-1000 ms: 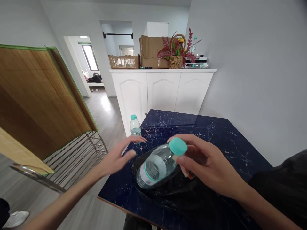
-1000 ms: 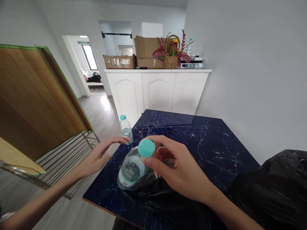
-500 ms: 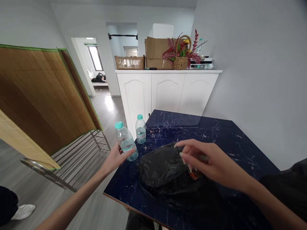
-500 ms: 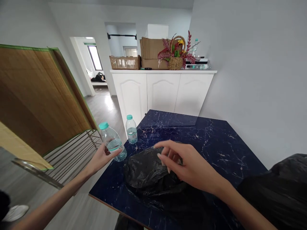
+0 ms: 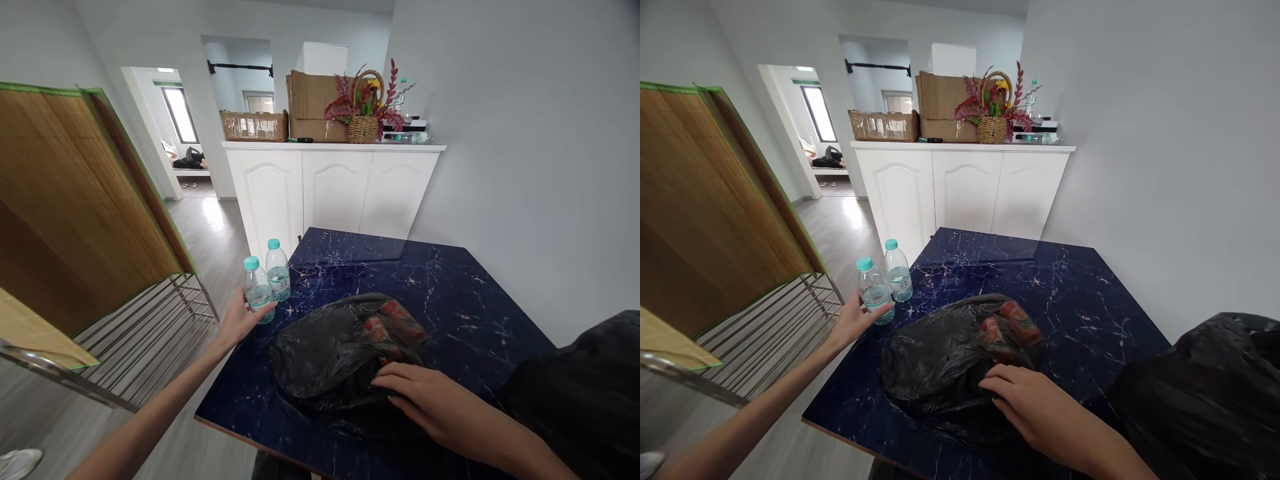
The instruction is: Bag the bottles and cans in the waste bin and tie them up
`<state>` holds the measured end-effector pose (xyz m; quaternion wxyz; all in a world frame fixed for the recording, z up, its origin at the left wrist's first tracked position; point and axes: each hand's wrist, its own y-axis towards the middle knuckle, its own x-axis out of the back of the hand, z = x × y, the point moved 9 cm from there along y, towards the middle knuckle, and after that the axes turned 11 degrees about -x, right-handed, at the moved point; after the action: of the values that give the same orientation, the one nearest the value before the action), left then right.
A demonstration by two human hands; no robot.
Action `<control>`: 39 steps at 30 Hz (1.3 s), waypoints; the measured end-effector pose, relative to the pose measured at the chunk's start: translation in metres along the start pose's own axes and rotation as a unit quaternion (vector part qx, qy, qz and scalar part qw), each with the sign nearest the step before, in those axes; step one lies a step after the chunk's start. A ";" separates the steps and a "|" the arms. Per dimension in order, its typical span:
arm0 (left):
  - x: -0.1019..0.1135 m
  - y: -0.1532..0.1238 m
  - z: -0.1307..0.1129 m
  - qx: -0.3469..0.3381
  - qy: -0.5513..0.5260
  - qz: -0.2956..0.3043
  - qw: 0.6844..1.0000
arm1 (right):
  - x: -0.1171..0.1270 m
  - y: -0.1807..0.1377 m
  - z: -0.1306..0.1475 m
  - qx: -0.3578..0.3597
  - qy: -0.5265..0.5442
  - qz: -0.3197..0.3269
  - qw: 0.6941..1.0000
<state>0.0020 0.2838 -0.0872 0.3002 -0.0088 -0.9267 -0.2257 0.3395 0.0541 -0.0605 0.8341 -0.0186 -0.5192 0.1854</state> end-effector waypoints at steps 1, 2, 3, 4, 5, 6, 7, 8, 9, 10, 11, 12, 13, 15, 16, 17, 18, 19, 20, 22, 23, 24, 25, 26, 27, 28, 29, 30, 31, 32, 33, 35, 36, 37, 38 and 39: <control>-0.001 0.000 0.000 -0.001 0.001 0.003 1.000 | -0.001 0.002 -0.003 -0.003 -0.017 -0.018 1.000; 0.000 0.000 0.000 -0.002 0.006 0.003 1.000 | -0.003 0.004 -0.007 -0.008 -0.037 -0.037 0.999; 0.003 -0.002 -0.001 -0.006 0.019 -0.002 1.000 | -0.004 0.006 -0.010 -0.012 -0.058 -0.056 0.997; 0.008 -0.003 -0.003 -0.017 0.040 -0.016 0.999 | -0.005 0.007 -0.012 -0.015 -0.081 -0.074 0.994; 0.015 -0.006 -0.006 -0.031 0.066 -0.036 0.997 | -0.007 0.008 -0.014 -0.018 -0.104 -0.092 0.990; 0.022 -0.009 -0.011 -0.048 0.093 -0.058 0.993 | -0.009 0.009 -0.017 -0.020 -0.127 -0.110 0.986; 0.030 -0.012 -0.016 -0.066 0.115 -0.081 0.988 | -0.010 0.010 -0.020 -0.023 -0.150 -0.130 0.980; 0.038 -0.016 -0.022 -0.083 0.132 -0.104 0.982 | -0.012 0.011 -0.023 -0.028 -0.172 -0.151 0.973; 0.046 -0.020 -0.029 -0.100 0.143 -0.126 0.977 | -0.015 0.011 -0.028 -0.034 -0.194 -0.172 0.965; 0.053 -0.024 -0.036 -0.116 0.150 -0.147 0.971 | -0.017 0.012 -0.032 -0.041 -0.214 -0.193 0.957; 0.059 -0.028 -0.045 -0.133 0.154 -0.167 0.965 | -0.020 0.012 -0.037 -0.047 -0.231 -0.213 0.948; 0.063 -0.032 -0.055 -0.150 0.159 -0.184 0.958 | -0.023 0.013 -0.042 -0.052 -0.247 -0.232 0.940; 0.066 -0.037 -0.065 -0.169 0.162 -0.196 0.952 | -0.025 0.013 -0.046 -0.055 -0.259 -0.248 0.932; 0.064 -0.047 -0.088 -0.205 0.162 -0.201 0.944 | -0.031 0.015 -0.052 -0.062 -0.275 -0.272 0.920; 0.060 -0.053 -0.100 -0.222 0.163 -0.197 0.941 | -0.033 0.017 -0.055 -0.068 -0.278 -0.279 0.917; 0.054 -0.059 -0.112 -0.240 0.162 -0.190 0.938 | -0.034 0.019 -0.057 -0.076 -0.279 -0.284 0.914; 0.046 -0.067 -0.124 -0.259 0.160 -0.180 0.935 | -0.035 0.021 -0.059 -0.086 -0.277 -0.286 0.913; 0.037 -0.074 -0.136 -0.278 0.156 -0.166 0.933 | -0.035 0.023 -0.061 -0.097 -0.275 -0.288 0.912; 0.026 -0.082 -0.147 -0.296 0.148 -0.146 0.932 | -0.036 0.026 -0.062 -0.107 -0.273 -0.288 0.912; 0.003 -0.096 -0.165 -0.329 0.122 -0.096 0.931 | -0.036 0.032 -0.062 -0.119 -0.269 -0.290 0.911; -0.010 -0.103 -0.172 -0.342 0.107 -0.064 0.931 | -0.037 0.035 -0.062 -0.120 -0.269 -0.291 0.910; -0.023 -0.108 -0.178 -0.354 0.091 -0.028 0.930 | -0.038 0.038 -0.061 -0.121 -0.269 -0.292 0.910; -0.036 -0.113 -0.184 -0.365 0.076 0.010 0.928 | -0.039 0.041 -0.060 -0.120 -0.269 -0.293 0.910; -0.049 -0.118 -0.190 -0.379 0.064 0.048 0.922 | -0.040 0.043 -0.059 -0.121 -0.268 -0.296 0.909; -0.060 -0.123 -0.196 -0.394 0.055 0.084 0.914 | -0.040 0.043 -0.059 -0.123 -0.266 -0.301 0.907; -0.071 -0.127 -0.201 -0.408 0.050 0.116 0.904 | -0.039 0.043 -0.058 -0.125 -0.264 -0.306 0.906; -0.079 -0.130 -0.207 -0.423 0.047 0.144 0.893 | -0.038 0.042 -0.056 -0.126 -0.260 -0.312 0.905; -0.087 -0.133 -0.212 -0.437 0.046 0.169 0.882 | -0.037 0.039 -0.054 -0.125 -0.255 -0.317 0.905; -0.094 -0.136 -0.217 -0.449 0.046 0.189 0.872 | -0.035 0.035 -0.052 -0.120 -0.247 -0.320 0.906; -0.100 -0.138 -0.221 -0.459 0.049 0.206 0.863 | -0.033 0.030 -0.048 -0.114 -0.236 -0.324 0.909; -0.105 -0.140 -0.225 -0.466 0.054 0.219 0.856 | -0.030 0.023 -0.044 -0.106 -0.222 -0.329 0.912; -0.113 -0.143 -0.230 -0.471 0.068 0.230 0.849 | -0.022 0.005 -0.035 -0.090 -0.191 -0.345 0.915; -0.116 -0.143 -0.231 -0.468 0.075 0.228 0.851 | -0.018 -0.005 -0.030 -0.085 -0.180 -0.354 0.914; -0.118 -0.142 -0.233 -0.463 0.079 0.223 0.854 | -0.014 -0.015 -0.025 -0.081 -0.172 -0.362 0.912; -0.121 -0.141 -0.235 -0.457 0.080 0.218 0.859 | -0.010 -0.024 -0.019 -0.078 -0.168 -0.368 0.911; -0.124 -0.140 -0.237 -0.452 0.077 0.215 0.862 | -0.006 -0.033 -0.013 -0.074 -0.164 -0.372 0.911</control>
<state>0.2130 0.0722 -0.0443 0.3752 -0.3246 -0.6721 -0.5496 0.3582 0.0233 -0.0648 0.7418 0.1448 -0.6306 -0.1765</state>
